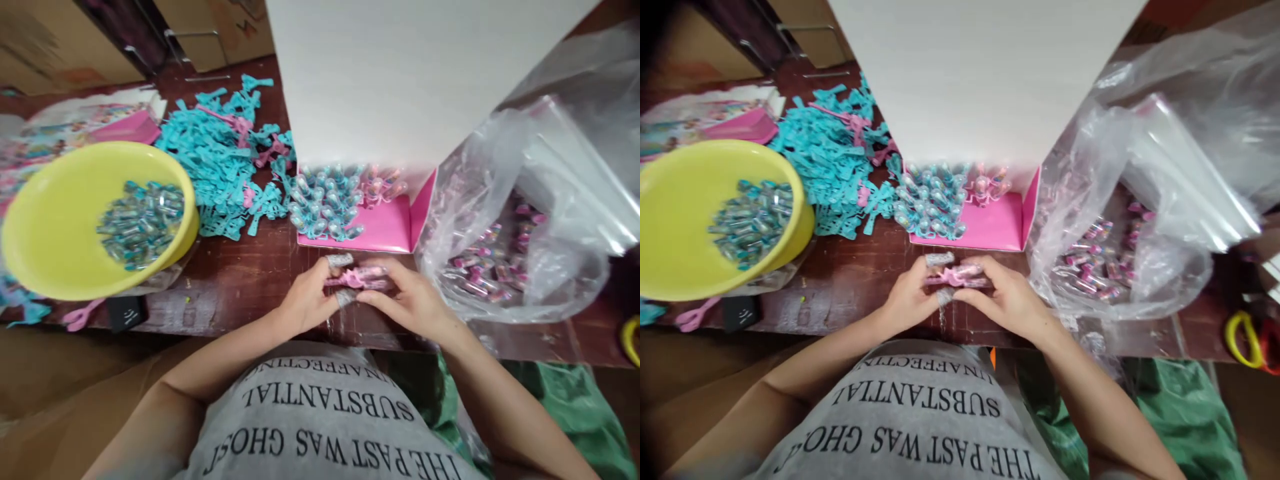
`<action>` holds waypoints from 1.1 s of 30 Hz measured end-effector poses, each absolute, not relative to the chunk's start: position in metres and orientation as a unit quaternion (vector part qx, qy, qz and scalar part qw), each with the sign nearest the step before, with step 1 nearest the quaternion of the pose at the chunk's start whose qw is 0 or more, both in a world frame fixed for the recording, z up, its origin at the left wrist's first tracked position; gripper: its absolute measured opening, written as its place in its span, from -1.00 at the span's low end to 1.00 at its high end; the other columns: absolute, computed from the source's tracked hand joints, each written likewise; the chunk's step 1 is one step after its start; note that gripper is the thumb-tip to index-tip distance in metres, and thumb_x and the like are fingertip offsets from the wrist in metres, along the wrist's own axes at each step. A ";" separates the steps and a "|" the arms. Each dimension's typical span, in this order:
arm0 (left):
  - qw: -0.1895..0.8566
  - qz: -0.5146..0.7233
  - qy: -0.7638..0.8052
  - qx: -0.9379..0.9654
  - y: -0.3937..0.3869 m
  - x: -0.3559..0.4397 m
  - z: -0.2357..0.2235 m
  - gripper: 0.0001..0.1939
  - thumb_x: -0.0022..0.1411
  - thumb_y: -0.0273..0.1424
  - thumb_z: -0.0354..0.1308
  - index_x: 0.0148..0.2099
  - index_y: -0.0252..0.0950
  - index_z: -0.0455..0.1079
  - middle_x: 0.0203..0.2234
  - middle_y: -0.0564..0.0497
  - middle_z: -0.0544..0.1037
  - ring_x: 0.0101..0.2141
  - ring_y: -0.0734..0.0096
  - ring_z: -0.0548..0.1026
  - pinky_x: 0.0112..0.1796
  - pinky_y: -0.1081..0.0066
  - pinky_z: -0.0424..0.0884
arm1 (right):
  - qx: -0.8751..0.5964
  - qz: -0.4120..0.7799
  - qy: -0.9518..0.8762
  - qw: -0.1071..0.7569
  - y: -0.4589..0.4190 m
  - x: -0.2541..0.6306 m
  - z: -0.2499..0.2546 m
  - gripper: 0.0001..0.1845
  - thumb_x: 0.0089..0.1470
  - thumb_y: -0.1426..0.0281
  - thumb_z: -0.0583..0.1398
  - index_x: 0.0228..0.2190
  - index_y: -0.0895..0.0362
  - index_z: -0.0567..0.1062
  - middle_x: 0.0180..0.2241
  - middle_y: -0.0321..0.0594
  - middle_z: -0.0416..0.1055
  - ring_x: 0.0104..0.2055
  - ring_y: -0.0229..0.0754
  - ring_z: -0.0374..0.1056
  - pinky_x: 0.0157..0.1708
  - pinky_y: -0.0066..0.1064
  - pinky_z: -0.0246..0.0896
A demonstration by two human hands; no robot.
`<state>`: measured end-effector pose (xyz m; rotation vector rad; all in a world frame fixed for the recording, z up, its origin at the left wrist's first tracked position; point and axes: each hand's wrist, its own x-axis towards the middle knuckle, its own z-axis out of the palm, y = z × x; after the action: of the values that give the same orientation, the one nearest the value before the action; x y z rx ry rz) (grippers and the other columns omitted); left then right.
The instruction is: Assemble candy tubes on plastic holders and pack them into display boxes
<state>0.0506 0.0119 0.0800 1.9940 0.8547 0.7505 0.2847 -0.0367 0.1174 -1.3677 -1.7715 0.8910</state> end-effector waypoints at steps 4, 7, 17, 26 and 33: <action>0.253 0.377 0.360 0.815 0.037 0.022 0.079 -0.35 0.34 -0.05 0.38 0.31 -0.24 0.34 0.15 -0.24 0.55 0.17 0.02 0.53 0.20 0.04 0.46 | -0.551 0.264 -0.700 0.371 -0.033 0.315 0.134 -0.81 0.36 0.15 0.29 -0.06 -0.08 0.62 -0.13 -0.26 0.69 -0.18 -0.07 0.64 -0.14 -0.17 0.60; 0.090 0.347 0.481 0.800 0.088 -0.017 0.090 -0.60 0.46 -0.21 0.19 0.21 -0.29 0.43 0.12 -0.29 0.56 0.22 -0.13 0.45 0.31 -0.16 0.24 | -0.646 0.125 -0.663 0.356 -0.018 0.346 0.152 -0.74 0.28 0.04 0.33 -0.13 -0.10 0.65 -0.14 -0.21 0.69 -0.20 0.05 0.62 -0.21 -0.07 0.55; -0.010 0.061 0.530 0.846 0.192 -0.054 0.094 -0.55 0.52 -0.30 -0.03 0.30 -0.39 0.40 0.26 -0.31 0.51 0.40 -0.18 0.20 0.33 -0.28 0.00 | -0.634 0.086 -0.767 0.053 0.069 0.358 0.159 -0.67 0.37 0.10 0.20 -0.16 0.11 0.55 -0.28 -0.09 0.57 -0.26 -0.01 0.43 -0.28 -0.28 0.13; -0.002 0.187 0.583 0.791 0.212 -0.060 0.100 -0.54 0.47 -0.23 0.01 0.16 -0.39 0.55 0.01 -0.24 0.66 0.04 0.04 0.51 0.15 0.14 0.34 | -0.636 0.103 -0.764 -0.023 0.080 0.333 0.178 -0.69 0.41 0.18 0.15 -0.05 0.10 0.57 -0.18 -0.06 0.60 -0.21 0.02 0.47 -0.34 -0.27 0.07; 0.022 0.106 0.546 0.831 0.196 -0.045 0.096 -0.40 0.34 -0.12 0.27 0.29 -0.36 0.46 0.15 -0.28 0.60 0.25 -0.19 0.41 0.27 -0.07 0.24 | -0.646 0.046 -0.762 -0.008 0.074 0.323 0.168 -0.64 0.44 0.21 0.13 0.10 0.08 0.56 0.10 -0.04 0.57 -0.03 0.05 0.49 -0.31 -0.27 0.15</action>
<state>-0.0446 0.1960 0.0961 2.5752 1.6912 0.3288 0.3225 0.0741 0.1677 -2.0396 -2.4072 0.1460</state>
